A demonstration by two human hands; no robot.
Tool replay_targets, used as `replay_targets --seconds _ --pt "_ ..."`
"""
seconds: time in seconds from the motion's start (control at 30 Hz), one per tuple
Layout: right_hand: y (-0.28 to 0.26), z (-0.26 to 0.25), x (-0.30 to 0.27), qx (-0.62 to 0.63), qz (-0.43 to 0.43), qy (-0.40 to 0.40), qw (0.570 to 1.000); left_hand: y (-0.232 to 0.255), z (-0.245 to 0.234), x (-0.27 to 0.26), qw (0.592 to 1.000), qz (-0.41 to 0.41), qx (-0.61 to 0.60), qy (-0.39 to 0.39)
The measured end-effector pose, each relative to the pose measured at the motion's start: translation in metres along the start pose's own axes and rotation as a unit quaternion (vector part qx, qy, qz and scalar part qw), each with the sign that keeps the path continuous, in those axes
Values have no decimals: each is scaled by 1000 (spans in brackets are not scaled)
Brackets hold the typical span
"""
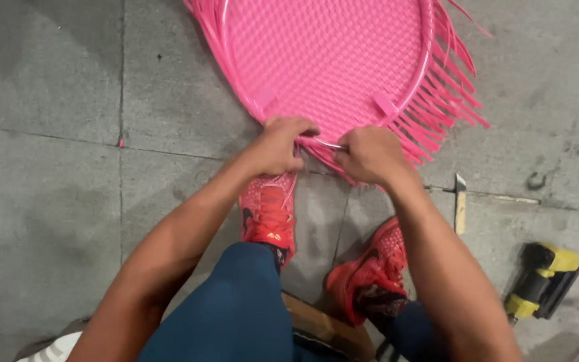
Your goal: Weaving the edges of a pink plastic basket or tray and cutting excess strands with pliers.
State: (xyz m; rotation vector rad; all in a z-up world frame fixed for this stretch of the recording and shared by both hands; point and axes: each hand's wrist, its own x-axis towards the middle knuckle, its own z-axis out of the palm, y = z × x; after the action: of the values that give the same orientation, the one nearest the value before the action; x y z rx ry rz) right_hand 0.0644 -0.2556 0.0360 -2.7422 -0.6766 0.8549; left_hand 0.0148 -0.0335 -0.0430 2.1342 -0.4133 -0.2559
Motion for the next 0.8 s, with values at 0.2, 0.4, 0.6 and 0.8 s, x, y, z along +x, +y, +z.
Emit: replay_targets --seconds 0.2,0.4,0.6,0.8 --pt "8 -11 -14 19 -1 -14 1000 22 -1 3 984 -55 -117 -119" --pt "19 1 -18 12 21 -43 999 54 24 -1 965 -70 6 -252" --pt "29 11 -24 67 -32 -18 997 45 63 -17 993 -72 -94 -3" --pt "40 7 -26 187 -82 -100 974 60 54 -18 998 -63 -2 6"
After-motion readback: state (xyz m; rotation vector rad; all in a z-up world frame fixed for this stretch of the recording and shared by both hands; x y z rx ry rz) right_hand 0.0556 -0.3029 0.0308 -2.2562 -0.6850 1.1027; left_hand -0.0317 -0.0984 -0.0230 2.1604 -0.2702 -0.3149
